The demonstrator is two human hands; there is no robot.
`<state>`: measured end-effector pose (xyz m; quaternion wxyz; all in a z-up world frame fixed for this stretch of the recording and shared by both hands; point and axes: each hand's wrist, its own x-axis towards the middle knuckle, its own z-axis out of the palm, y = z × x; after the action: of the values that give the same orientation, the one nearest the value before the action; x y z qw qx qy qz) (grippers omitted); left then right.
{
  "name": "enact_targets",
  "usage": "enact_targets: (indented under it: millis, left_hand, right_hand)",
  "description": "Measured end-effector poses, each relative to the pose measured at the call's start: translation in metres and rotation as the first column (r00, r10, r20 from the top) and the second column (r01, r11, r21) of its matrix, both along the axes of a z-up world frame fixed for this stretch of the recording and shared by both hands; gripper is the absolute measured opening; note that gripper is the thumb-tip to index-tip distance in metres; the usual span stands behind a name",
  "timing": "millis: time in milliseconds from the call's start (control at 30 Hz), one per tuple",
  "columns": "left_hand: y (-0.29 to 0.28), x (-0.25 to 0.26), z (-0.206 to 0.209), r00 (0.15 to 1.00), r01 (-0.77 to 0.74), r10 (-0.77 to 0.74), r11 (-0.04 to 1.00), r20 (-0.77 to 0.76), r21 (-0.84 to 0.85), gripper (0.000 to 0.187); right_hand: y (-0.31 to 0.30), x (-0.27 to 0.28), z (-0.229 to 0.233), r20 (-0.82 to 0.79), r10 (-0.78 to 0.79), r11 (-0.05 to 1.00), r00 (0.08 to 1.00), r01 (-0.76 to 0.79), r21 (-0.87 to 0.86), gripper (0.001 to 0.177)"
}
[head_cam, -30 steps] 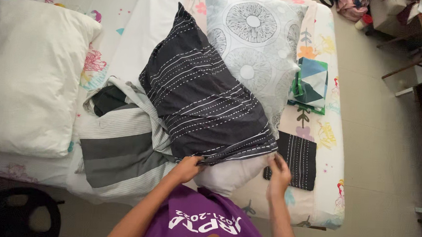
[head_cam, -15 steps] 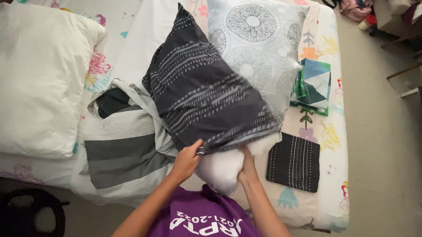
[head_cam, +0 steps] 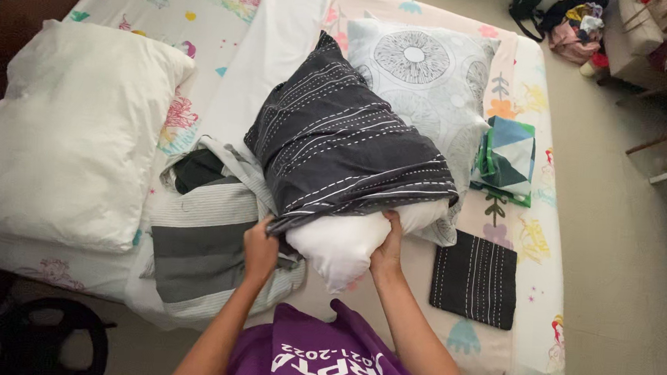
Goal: The person inserts a white pillow into a dark patterned pillowcase on a bed. They repeatedly pull the fabric over the pillow, adjust the corners, and smooth the surface until the pillow is fully encased.
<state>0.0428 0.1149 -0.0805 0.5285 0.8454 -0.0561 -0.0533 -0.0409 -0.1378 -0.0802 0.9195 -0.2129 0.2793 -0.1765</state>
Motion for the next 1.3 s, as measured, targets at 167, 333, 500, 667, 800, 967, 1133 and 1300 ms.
enact_targets:
  millis: [167, 333, 500, 667, 800, 967, 1133, 1300]
  left_hand:
    - [-0.009, -0.021, 0.022, 0.992, 0.115, -0.109, 0.99, 0.069, -0.084, 0.02]
    - [-0.021, -0.035, 0.067, 0.984, 0.132, -0.099, 0.965, 0.151, -0.228, 0.029]
    - [-0.047, -0.048, 0.094, 0.861, 0.251, -0.164, 0.96, 0.481, -0.121, 0.03]
    - [-0.071, -0.057, 0.145, 0.736, 0.641, -0.501, 0.732, 0.455, -0.232, 0.029]
    - [-0.098, -0.063, 0.151, 0.634, 0.733, -0.671, 0.68, 0.383, -0.021, 0.028]
    - [-0.12, -0.085, 0.08, 0.411, 0.841, -0.91, 0.351, -0.063, 0.412, 0.03]
    - [-0.132, -0.12, -0.093, 0.104, 0.973, -0.939, 0.029, -0.327, 0.228, 0.049]
    - [-0.09, -0.097, -0.187, 0.087, 0.992, -0.82, 0.019, -0.566, 0.125, 0.056]
  right_hand:
    - [-0.009, 0.006, 0.018, 0.027, -0.018, 0.999, 0.999, 0.019, -0.034, 0.04]
    - [-0.02, 0.023, 0.024, 0.069, 0.014, 0.999, 0.998, -0.012, -0.039, 0.039]
    - [-0.023, 0.034, 0.029, 0.093, 0.054, 0.998, 0.994, -0.051, -0.034, 0.038]
    - [-0.031, 0.029, 0.019, 0.089, 0.038, 0.999, 0.995, -0.035, -0.026, 0.037]
    - [-0.057, 0.009, -0.007, 0.051, -0.009, 1.0, 0.999, 0.011, -0.023, 0.037]
    - [-0.11, -0.052, -0.077, -0.147, -0.004, 1.0, 0.989, 0.003, -0.013, 0.036]
    - [-0.112, -0.127, -0.138, -0.446, 0.064, 0.993, 0.893, -0.1, -0.057, 0.035]
    - [-0.08, -0.164, -0.145, -0.596, -0.241, 0.871, 0.766, -0.101, -0.481, 0.04]
